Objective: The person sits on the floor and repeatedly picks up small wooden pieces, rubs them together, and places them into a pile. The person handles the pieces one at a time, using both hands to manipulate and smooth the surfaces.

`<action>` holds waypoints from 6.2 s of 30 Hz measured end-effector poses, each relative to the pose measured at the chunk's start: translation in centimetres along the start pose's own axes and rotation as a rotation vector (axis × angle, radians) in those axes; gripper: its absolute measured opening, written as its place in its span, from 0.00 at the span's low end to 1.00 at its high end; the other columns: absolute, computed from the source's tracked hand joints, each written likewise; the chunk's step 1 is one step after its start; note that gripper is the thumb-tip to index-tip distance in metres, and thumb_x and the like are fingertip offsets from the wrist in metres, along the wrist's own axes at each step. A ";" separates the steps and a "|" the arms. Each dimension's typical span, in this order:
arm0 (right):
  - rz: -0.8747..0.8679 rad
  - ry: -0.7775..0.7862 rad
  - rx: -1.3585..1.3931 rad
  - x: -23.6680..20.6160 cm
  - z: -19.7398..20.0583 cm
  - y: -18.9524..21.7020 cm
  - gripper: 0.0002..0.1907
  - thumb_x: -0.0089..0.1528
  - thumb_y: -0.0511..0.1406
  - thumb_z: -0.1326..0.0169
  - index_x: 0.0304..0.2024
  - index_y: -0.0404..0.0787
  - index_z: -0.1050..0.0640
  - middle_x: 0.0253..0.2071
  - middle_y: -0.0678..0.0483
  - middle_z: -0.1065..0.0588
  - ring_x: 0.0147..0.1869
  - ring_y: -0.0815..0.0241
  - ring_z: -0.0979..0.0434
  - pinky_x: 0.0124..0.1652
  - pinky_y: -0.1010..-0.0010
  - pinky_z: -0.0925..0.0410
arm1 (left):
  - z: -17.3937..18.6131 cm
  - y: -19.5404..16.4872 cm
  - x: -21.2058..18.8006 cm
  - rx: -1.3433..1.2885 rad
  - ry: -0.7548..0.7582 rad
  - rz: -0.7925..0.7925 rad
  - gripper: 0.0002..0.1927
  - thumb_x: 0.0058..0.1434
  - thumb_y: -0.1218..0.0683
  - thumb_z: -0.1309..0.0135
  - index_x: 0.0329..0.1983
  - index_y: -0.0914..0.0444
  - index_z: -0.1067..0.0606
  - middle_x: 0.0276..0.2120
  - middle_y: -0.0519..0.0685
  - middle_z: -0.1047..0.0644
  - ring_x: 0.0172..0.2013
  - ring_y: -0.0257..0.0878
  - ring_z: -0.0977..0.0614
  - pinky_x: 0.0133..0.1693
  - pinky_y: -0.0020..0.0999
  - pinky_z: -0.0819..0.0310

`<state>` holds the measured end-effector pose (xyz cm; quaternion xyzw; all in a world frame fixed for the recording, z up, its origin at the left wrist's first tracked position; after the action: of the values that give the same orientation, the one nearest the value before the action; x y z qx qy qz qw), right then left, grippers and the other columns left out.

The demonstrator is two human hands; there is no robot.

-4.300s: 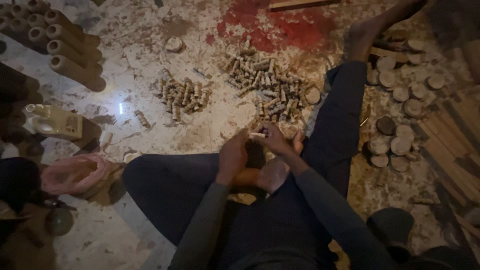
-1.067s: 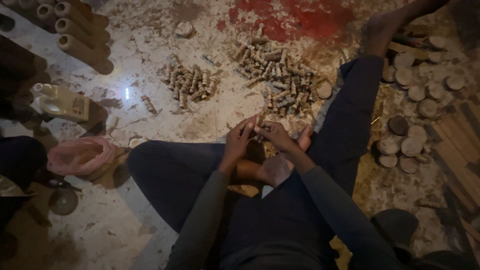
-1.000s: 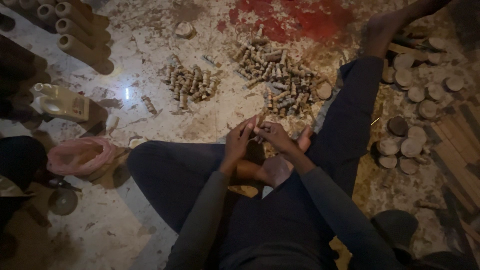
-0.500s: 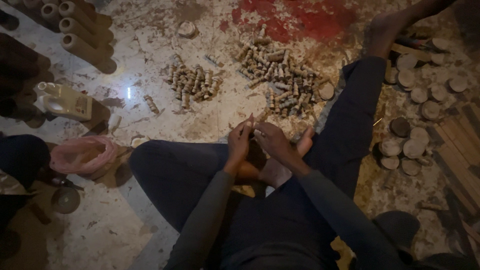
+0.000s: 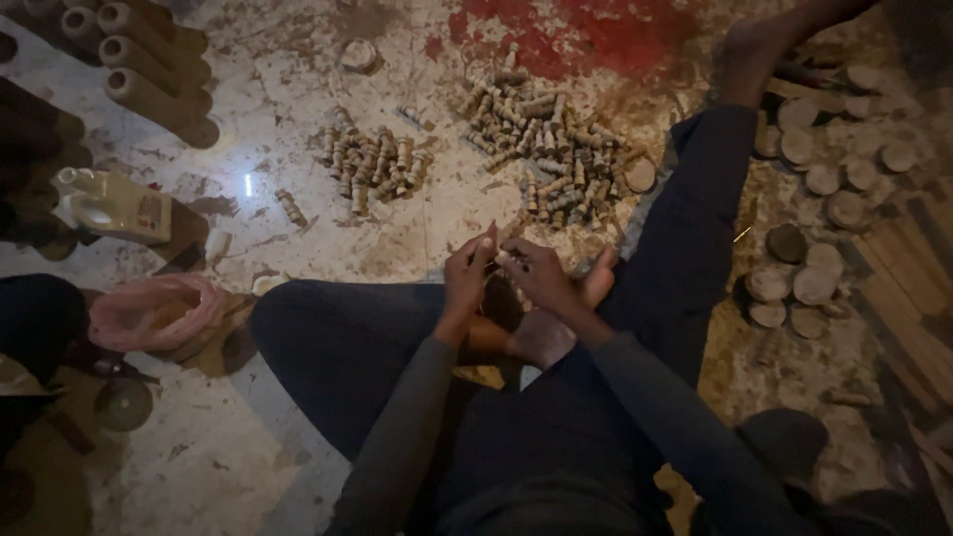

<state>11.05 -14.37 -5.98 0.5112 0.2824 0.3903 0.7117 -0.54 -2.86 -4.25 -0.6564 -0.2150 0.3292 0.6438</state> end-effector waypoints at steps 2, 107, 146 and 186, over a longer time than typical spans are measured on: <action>0.101 0.005 -0.086 -0.1 -0.2 0.6 0.12 0.67 0.36 0.42 0.50 0.36 0.21 0.38 0.48 0.20 0.39 0.57 0.18 0.40 0.66 0.28 | 0.1 0.9 0.0 0.020 -0.022 -0.009 0.27 0.73 0.40 0.48 0.63 0.63 0.20 0.38 0.47 0.21 0.38 0.32 0.23 0.40 0.30 0.25; -0.142 0.104 0.561 -3.1 4.9 6.5 0.22 0.71 0.40 0.51 0.65 0.35 0.27 0.48 0.49 0.25 0.50 0.60 0.27 0.49 0.70 0.33 | -4.1 -21.1 -6.8 0.382 -0.061 -0.548 0.14 0.74 0.55 0.50 0.55 0.66 0.21 0.55 0.60 0.20 0.56 0.49 0.18 0.56 0.37 0.24; 0.209 0.116 -0.220 8.2 5.2 10.9 0.09 0.70 0.33 0.48 0.50 0.33 0.27 0.36 0.42 0.29 0.37 0.46 0.27 0.37 0.59 0.35 | 0.7 -9.6 5.3 0.088 -0.123 -0.260 0.22 0.73 0.46 0.50 0.60 0.67 0.25 0.39 0.48 0.21 0.41 0.36 0.20 0.45 0.34 0.24; -0.088 0.150 -0.216 8.6 5.0 5.8 0.12 0.72 0.39 0.56 0.47 0.35 0.30 0.27 0.43 0.33 0.29 0.47 0.33 0.33 0.56 0.39 | 0.1 -12.4 3.6 0.517 -0.044 -0.463 0.24 0.68 0.69 0.58 0.65 0.60 0.26 0.55 0.60 0.20 0.54 0.58 0.19 0.53 0.47 0.23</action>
<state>18.11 -8.59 1.05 0.3881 0.3133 0.4237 0.7561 3.68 0.72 7.38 -0.3979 -0.2816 0.2320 0.8417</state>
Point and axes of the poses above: each hand's wrist, its own x-axis towards the middle knuckle, its own z-axis out of the back of the hand, y = z × x, the point moved 2 cm from there along x, towards the middle knuckle
